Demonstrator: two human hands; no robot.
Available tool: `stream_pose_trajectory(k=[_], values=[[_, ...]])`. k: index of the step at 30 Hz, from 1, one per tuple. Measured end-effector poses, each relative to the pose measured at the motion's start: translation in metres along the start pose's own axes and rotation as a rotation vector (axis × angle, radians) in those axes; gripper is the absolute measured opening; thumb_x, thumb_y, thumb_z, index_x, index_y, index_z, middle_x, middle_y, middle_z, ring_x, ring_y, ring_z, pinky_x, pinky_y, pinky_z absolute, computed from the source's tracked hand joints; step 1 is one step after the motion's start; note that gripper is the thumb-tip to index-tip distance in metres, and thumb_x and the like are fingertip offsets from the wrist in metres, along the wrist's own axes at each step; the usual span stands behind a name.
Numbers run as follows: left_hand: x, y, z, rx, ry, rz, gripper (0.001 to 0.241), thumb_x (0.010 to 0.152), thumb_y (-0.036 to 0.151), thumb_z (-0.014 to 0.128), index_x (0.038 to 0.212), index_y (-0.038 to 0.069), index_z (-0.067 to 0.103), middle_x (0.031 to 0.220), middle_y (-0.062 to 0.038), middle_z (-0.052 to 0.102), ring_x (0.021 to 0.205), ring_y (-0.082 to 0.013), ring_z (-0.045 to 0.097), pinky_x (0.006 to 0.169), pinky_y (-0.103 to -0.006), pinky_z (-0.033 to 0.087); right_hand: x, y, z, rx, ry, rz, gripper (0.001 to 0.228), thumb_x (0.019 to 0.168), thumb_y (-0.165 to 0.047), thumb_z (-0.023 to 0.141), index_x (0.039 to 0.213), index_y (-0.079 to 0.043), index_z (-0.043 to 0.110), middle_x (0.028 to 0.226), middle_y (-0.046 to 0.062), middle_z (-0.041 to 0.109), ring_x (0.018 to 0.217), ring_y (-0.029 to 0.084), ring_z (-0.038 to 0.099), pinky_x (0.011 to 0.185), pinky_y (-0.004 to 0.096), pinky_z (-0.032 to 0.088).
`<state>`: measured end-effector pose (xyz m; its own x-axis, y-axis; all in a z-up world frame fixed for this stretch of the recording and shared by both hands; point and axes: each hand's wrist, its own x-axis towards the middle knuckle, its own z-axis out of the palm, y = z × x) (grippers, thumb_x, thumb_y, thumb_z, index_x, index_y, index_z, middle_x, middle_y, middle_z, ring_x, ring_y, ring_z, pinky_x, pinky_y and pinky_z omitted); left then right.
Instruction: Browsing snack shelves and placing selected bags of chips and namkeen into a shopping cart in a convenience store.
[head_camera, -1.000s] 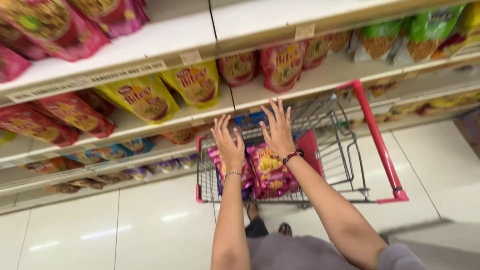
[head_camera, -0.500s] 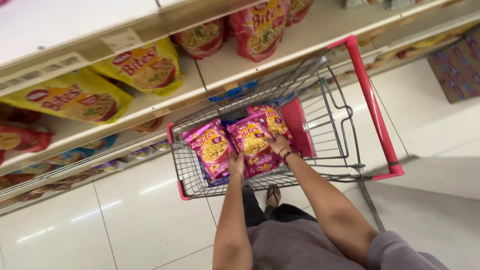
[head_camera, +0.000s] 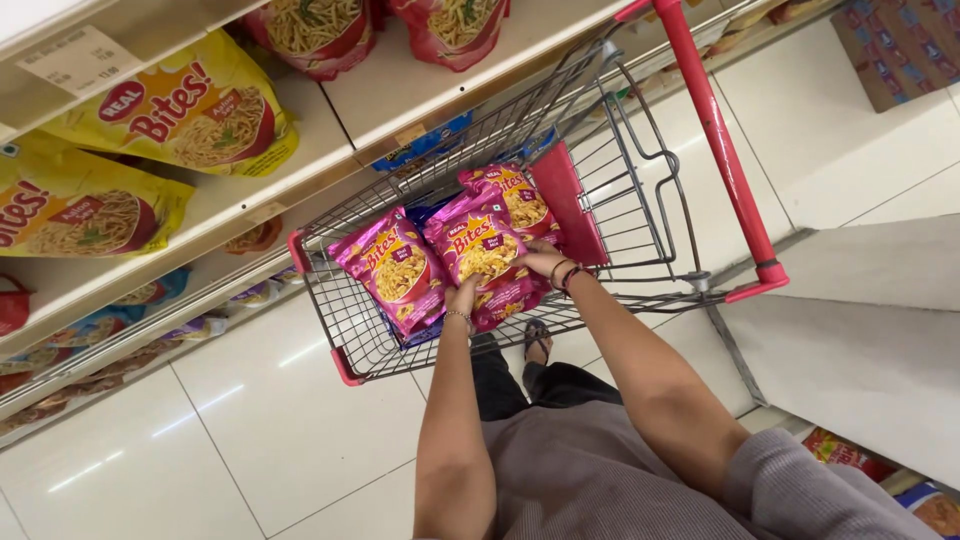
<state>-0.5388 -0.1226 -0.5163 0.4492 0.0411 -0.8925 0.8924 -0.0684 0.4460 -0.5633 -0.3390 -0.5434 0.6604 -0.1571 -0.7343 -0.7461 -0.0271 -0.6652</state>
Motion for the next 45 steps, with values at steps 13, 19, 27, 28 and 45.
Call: stream_pose_trajectory(k=[13,19,27,28,45], values=[[0.007,-0.020,0.007,-0.327,0.003,0.810,0.055,0.115,0.039,0.051,0.143,-0.008,0.060,0.130,-0.017,0.062,0.118,-0.0225,0.056,0.104,-0.0354,0.044,-0.091,-0.049,0.000,0.499,0.030,-0.522,0.047,0.095,-0.026,0.064,0.134,-0.001,0.057,0.125,0.007,0.067,0.115,0.014,0.062,0.104,0.029,0.046],[-0.076,0.056,0.001,-0.432,0.008,1.129,0.051,0.117,0.040,0.054,0.121,-0.010,0.063,0.114,-0.015,0.066,0.106,-0.0182,0.057,0.097,-0.0340,0.049,-0.138,-0.127,-0.006,0.682,0.120,-0.664,0.039,0.101,-0.033,0.065,0.125,-0.002,0.069,0.118,0.002,0.073,0.107,0.009,0.065,0.095,0.025,0.050],[-0.209,0.150,-0.023,-0.509,0.085,1.354,0.048,0.104,0.043,0.054,0.122,0.000,0.068,0.111,-0.004,0.075,0.100,-0.0095,0.065,0.090,-0.0262,0.052,-0.211,-0.226,-0.017,0.906,-0.104,-0.806,0.024,0.095,-0.012,0.076,0.116,-0.001,0.071,0.105,0.008,0.076,0.088,0.013,0.072,0.079,0.026,0.060],[-0.225,0.155,-0.024,-0.516,0.090,1.367,0.048,0.104,0.043,0.054,0.122,0.000,0.068,0.111,-0.004,0.075,0.100,-0.0095,0.065,0.090,-0.0262,0.052,-0.221,-0.234,-0.016,0.902,-0.115,-0.816,0.024,0.095,-0.012,0.076,0.116,-0.001,0.071,0.105,0.008,0.076,0.088,0.013,0.072,0.079,0.026,0.060],[-0.293,0.196,-0.030,-0.599,-0.133,1.572,0.052,0.107,0.050,0.059,0.111,0.000,0.072,0.099,0.000,0.066,0.092,-0.0060,0.056,0.085,-0.0252,0.048,-0.310,-0.320,-0.033,0.747,-0.140,-1.096,0.029,0.100,-0.018,0.068,0.126,-0.007,0.068,0.111,0.003,0.077,0.094,0.008,0.071,0.081,0.024,0.059]])
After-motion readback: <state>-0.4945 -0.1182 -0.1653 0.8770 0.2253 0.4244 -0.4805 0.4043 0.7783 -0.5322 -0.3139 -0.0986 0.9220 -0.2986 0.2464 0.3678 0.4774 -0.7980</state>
